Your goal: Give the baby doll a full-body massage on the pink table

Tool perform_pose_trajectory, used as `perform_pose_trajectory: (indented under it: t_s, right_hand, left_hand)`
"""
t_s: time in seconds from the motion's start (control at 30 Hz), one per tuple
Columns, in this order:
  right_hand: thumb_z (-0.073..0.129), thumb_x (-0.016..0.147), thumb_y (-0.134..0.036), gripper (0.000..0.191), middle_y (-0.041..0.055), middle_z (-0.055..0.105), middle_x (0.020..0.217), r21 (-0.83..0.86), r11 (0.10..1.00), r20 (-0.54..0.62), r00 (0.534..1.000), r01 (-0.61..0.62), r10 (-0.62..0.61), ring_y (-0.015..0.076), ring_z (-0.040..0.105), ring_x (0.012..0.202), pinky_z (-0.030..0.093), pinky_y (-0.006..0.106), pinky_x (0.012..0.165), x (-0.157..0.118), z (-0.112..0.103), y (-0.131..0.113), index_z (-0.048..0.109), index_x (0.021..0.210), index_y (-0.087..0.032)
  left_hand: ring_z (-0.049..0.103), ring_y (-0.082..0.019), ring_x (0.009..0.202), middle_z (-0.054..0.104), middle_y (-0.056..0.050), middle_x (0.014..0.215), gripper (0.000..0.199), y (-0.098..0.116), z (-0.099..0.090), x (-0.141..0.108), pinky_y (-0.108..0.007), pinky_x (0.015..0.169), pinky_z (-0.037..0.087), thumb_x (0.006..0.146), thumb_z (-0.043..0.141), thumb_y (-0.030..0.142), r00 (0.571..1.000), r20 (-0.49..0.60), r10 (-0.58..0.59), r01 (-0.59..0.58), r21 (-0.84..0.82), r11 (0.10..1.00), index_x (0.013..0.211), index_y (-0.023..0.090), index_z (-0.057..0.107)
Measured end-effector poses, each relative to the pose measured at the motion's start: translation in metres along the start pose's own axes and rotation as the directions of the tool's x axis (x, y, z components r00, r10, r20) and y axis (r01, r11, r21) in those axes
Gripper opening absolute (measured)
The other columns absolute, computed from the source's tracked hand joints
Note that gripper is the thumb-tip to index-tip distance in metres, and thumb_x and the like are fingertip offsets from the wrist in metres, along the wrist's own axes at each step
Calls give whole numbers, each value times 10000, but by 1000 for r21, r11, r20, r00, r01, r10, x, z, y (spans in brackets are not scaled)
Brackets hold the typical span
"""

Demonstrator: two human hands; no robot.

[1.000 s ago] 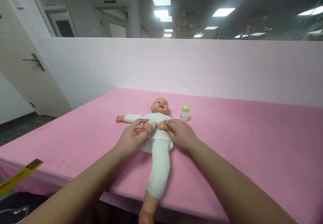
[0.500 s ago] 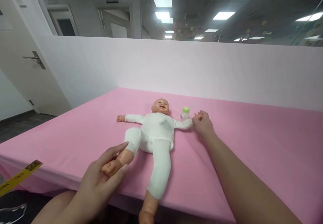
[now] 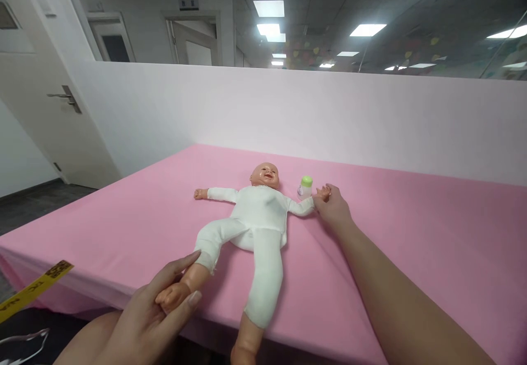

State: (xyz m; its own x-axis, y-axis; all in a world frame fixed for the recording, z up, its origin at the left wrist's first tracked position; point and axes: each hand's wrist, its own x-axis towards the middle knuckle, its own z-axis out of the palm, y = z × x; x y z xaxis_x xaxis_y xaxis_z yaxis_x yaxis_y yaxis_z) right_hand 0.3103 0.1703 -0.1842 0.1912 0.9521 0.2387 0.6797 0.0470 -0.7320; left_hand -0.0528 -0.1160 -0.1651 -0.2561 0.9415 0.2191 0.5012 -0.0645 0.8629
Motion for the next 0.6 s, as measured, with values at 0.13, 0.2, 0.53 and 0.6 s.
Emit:
perform_pose_trajectory:
  t_s: [0.13, 0.2, 0.53, 0.6]
  right_hand:
    - [653, 913, -398, 689, 74, 700, 1283, 119, 942, -65, 949, 314, -308, 222, 702, 1051, 560, 334, 930, -28, 14, -32, 425, 1551, -275]
    - [650, 922, -369, 642, 60, 706, 1270, 138, 896, 7, 904, 422, -427, 216, 700, 1023, 567, 319, 879, -45, 21, -50, 465, 1532, -286]
    - [599, 998, -176, 264, -18, 761, 1144, 48, 587, 236, 562, 808, -793, 206, 660, 1072, 448, 369, 1017, -68, 34, -79, 740, 1187, -295]
    - [614, 995, -166, 290, -32, 759, 1156, 33, 577, 271, 548, 816, -791, 207, 655, 1078, 445, 375, 1014, -67, 33, -78, 743, 1202, -322]
  left_hand:
    - [675, -340, 1232, 720, -96, 1301, 639, -2, 6, 12, -397, 1008, 595, 877, 725, 583, 1000, 18, -24, 26, -131, 991, 1417, 254, 630]
    - [682, -326, 1210, 691, -99, 1348, 693, -3, 9, 22, -406, 1003, 591, 902, 718, 564, 997, 79, -18, 33, -188, 982, 1497, 254, 546]
    - [650, -316, 1272, 683, -91, 1385, 735, 22, 43, 100, -378, 1001, 555, 919, 715, 533, 972, 213, 102, -58, -206, 977, 1557, 246, 487]
    - [662, -319, 1254, 693, -108, 1365, 752, 23, 52, 110, -379, 971, 566, 922, 711, 542, 962, 253, 104, -41, -242, 969, 1564, 229, 476]
